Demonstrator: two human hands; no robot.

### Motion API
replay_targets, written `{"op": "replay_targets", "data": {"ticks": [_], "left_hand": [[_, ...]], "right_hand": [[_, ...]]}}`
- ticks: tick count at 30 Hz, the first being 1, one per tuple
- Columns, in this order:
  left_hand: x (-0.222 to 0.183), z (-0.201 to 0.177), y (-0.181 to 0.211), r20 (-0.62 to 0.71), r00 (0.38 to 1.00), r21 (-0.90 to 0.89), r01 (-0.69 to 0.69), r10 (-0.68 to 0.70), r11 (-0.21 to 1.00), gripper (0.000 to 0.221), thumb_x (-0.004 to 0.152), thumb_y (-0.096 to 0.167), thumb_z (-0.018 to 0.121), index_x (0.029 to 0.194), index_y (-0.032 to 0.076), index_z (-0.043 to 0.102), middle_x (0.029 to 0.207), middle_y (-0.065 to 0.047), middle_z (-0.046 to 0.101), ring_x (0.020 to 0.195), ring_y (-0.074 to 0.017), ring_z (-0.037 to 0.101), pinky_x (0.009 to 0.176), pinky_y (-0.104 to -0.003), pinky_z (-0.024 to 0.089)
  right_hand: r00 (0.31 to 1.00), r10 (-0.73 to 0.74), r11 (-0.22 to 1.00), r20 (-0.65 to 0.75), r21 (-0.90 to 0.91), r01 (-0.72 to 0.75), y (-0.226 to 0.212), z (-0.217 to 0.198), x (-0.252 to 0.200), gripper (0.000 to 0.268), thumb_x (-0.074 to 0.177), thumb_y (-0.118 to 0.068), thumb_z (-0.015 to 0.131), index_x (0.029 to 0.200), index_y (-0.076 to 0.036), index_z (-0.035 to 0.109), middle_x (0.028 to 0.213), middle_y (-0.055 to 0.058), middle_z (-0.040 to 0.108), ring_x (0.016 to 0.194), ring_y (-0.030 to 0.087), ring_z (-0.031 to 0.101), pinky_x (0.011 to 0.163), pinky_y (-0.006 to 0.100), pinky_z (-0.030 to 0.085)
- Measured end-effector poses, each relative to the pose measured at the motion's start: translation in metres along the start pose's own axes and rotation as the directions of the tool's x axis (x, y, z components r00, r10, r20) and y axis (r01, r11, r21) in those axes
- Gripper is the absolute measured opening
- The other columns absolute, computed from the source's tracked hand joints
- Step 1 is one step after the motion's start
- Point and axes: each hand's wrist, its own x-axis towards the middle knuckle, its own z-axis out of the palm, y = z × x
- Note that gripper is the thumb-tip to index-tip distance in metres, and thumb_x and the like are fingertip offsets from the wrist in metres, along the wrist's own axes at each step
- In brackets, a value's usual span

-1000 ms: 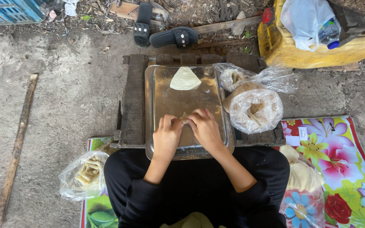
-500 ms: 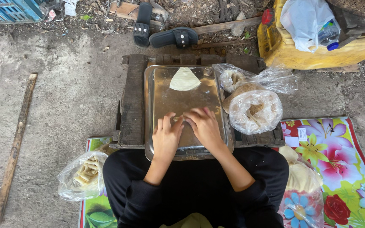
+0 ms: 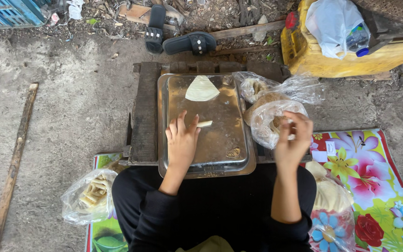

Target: The person folds triangular pieces of dough, fills them with a spoonful of mixture from a bowl, and seals the edges by hand, placing the finished items on a metal tray.

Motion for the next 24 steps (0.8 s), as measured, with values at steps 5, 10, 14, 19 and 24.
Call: {"op": "replay_targets", "data": {"ticks": [5,10,14,19,24], "left_hand": [[-0.009,0.005,-0.013,-0.018,0.994,-0.261,0.098,-0.106,0.960,0.034,0.094,0.023,0.077,0.127,0.013,0.072,0.110,-0.005,0.073,0.094,-0.0211,0.062,0.090,-0.040,0.042],[-0.070,-0.061,-0.057,-0.117,0.949,-0.368,0.232,-0.293,0.900,0.034,0.090,0.012,0.077,0.123,0.003,0.072,0.093,-0.011,0.075,0.086,-0.0257,0.067,0.087,-0.042,0.047],[-0.140,-0.113,-0.101,-0.155,0.828,-0.356,0.462,-0.539,0.812,0.021,0.100,0.007,0.071,0.120,0.002,0.068,0.105,-0.016,0.075,0.088,-0.0295,0.073,0.079,-0.039,0.057],[-0.218,-0.153,-0.153,0.041,0.502,-0.067,0.864,-0.864,0.499,0.028,0.103,0.023,0.064,0.125,0.006,0.061,0.091,-0.015,0.078,0.083,-0.0354,0.075,0.072,-0.046,0.056],[-0.232,-0.122,-0.189,0.066,0.437,0.036,0.897,-0.897,0.440,0.040,0.100,0.030,0.067,0.129,0.005,0.055,0.101,-0.017,0.076,0.087,-0.0383,0.074,0.073,-0.046,0.057]], "right_hand": [[0.996,0.093,0.938,0.004,-0.336,-0.086,0.025,-0.032,-0.005,0.016,0.102,-0.008,0.068,0.117,-0.005,0.071,0.112,0.012,0.068,0.075,0.025,0.059,0.067,0.037,0.051],[0.966,0.125,0.813,0.226,-0.581,0.031,0.031,-0.031,-0.023,0.035,0.093,-0.022,0.075,0.124,-0.006,0.067,0.107,0.017,0.069,0.085,0.036,0.069,0.067,0.046,0.054],[0.955,0.159,0.802,0.249,-0.597,0.022,0.039,-0.028,-0.027,0.022,0.100,-0.022,0.073,0.118,-0.011,0.072,0.096,0.014,0.071,0.088,0.037,0.069,0.073,0.048,0.054],[0.986,-0.002,0.898,0.169,-0.433,0.076,0.039,-0.027,-0.027,0.005,0.102,-0.006,0.073,0.106,-0.004,0.073,0.095,0.014,0.069,0.089,0.033,0.068,0.078,0.045,0.054],[0.995,-0.040,0.922,0.091,-0.381,0.072,0.042,-0.023,-0.029,0.009,0.104,0.005,0.069,0.110,0.001,0.072,0.096,0.017,0.067,0.083,0.033,0.067,0.073,0.042,0.053]]}}
